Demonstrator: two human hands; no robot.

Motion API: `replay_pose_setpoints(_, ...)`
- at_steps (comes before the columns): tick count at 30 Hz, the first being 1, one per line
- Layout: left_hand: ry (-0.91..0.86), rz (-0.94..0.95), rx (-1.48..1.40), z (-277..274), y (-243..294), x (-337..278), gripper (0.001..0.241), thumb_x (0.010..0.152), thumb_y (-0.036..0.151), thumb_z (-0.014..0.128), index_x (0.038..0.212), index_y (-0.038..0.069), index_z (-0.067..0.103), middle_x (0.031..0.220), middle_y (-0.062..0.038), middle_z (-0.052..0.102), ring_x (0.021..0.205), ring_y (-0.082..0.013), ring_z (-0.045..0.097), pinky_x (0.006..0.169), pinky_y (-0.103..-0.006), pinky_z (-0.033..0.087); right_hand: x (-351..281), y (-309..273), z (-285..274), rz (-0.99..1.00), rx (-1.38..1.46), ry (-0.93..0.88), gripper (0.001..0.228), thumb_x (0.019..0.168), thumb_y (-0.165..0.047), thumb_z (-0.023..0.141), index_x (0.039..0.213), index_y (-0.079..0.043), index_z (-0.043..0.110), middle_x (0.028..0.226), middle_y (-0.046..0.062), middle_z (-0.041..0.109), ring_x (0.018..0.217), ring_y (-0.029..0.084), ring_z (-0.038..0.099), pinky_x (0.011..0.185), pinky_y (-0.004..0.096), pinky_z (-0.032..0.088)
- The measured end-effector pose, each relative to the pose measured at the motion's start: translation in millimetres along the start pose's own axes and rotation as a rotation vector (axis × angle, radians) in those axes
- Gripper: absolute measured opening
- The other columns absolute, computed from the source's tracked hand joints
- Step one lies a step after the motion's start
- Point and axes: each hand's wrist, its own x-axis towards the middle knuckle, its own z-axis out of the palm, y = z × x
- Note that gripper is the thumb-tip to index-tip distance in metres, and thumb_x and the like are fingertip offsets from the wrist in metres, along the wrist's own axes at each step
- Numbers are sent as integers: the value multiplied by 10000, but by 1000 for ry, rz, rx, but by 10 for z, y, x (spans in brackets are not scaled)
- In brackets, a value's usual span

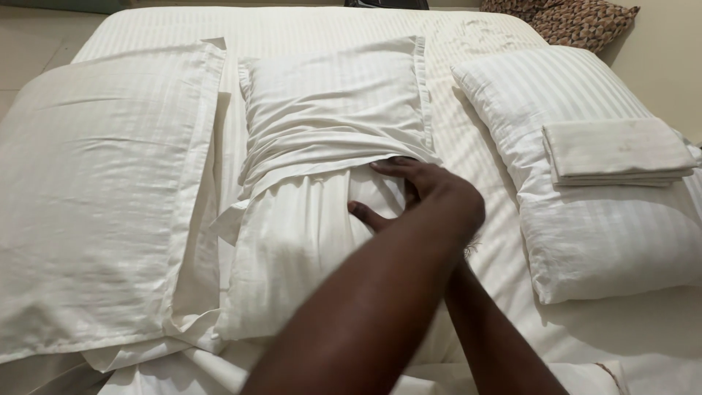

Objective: The person inserts a white pillow into a white pillowcase on a bed. They align the pillow with the case opening, tuck the pillow inside, and smooth the fabric to fit the pillow fully within the case.

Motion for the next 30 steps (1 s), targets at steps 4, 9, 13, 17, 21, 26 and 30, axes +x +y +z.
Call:
replay_pose_setpoints(4, -8, -78, 276, 12, 28, -208, 834, 673, 418, 1002, 1294, 19, 613, 1184, -143, 671, 1038, -274, 650, 855, -453, 576, 12, -253, -80, 115, 23, 42, 780, 721, -411, 947, 1352, -84, 627, 1464, 135, 504, 1377, 285, 464, 1151, 403, 371)
replay_pose_setpoints(9, -202, -434, 501, 41, 58, -189, 796, 668, 580, 936, 1242, 113, 642, 1153, -3, 695, 1025, -180, 621, 843, -371, 480, 125, -457, -164, 162, -79, -25, 832, 687, -448, 936, 1348, -68, 605, 1402, 126, 533, 1329, 286, 472, 1118, 432, 367)
replay_pose_setpoints(13, -292, -390, 406, 80, -74, -71, 809, 692, 558, 932, 1285, 102, 624, 1201, -20, 680, 1027, -199, 614, 836, -363, 482, 169, -469, -230, 92, 51, -36, 768, 713, -386, 930, 1337, -70, 614, 1384, 115, 565, 1319, 269, 512, 1129, 415, 399)
replay_pose_setpoints(17, -214, 126, -93, 154, -445, 85, 842, 707, 286, 951, 1390, -1, 550, 1353, -174, 638, 1163, -313, 637, 915, -416, 529, 210, -474, -299, -59, 279, -79, 632, 773, -247, 917, 1313, -75, 634, 1343, 90, 635, 1295, 232, 602, 1152, 378, 470)
replay_pose_setpoints(21, -184, 381, -915, 163, -817, 271, 939, 710, 204, 949, 1502, 11, 483, 1529, -277, 459, 1336, -487, 479, 990, -633, 454, 303, -495, -396, -46, 90, -156, 624, 699, -245, 953, 1245, -93, 693, 1308, 76, 677, 1235, 230, 623, 1083, 356, 478)
replay_pose_setpoints(26, -243, 321, -1520, 269, -824, 451, 970, 773, 369, 900, 1583, 115, 430, 1662, -297, 238, 1453, -614, 248, 992, -859, 289, 728, 625, -663, 141, -369, -608, 839, 577, -334, 969, 1342, -167, 667, 1375, 84, 599, 1265, 272, 546, 1062, 363, 438)
replay_pose_setpoints(30, -204, 267, -1769, 403, -807, 454, 782, 939, 631, 588, 1569, 192, 437, 1681, -263, 185, 1481, -620, 177, 1019, -883, 243, 128, 844, -304, 239, -592, -688, 595, 786, -384, 785, 1317, -135, 681, 1329, 141, 686, 1231, 322, 645, 1045, 385, 525)
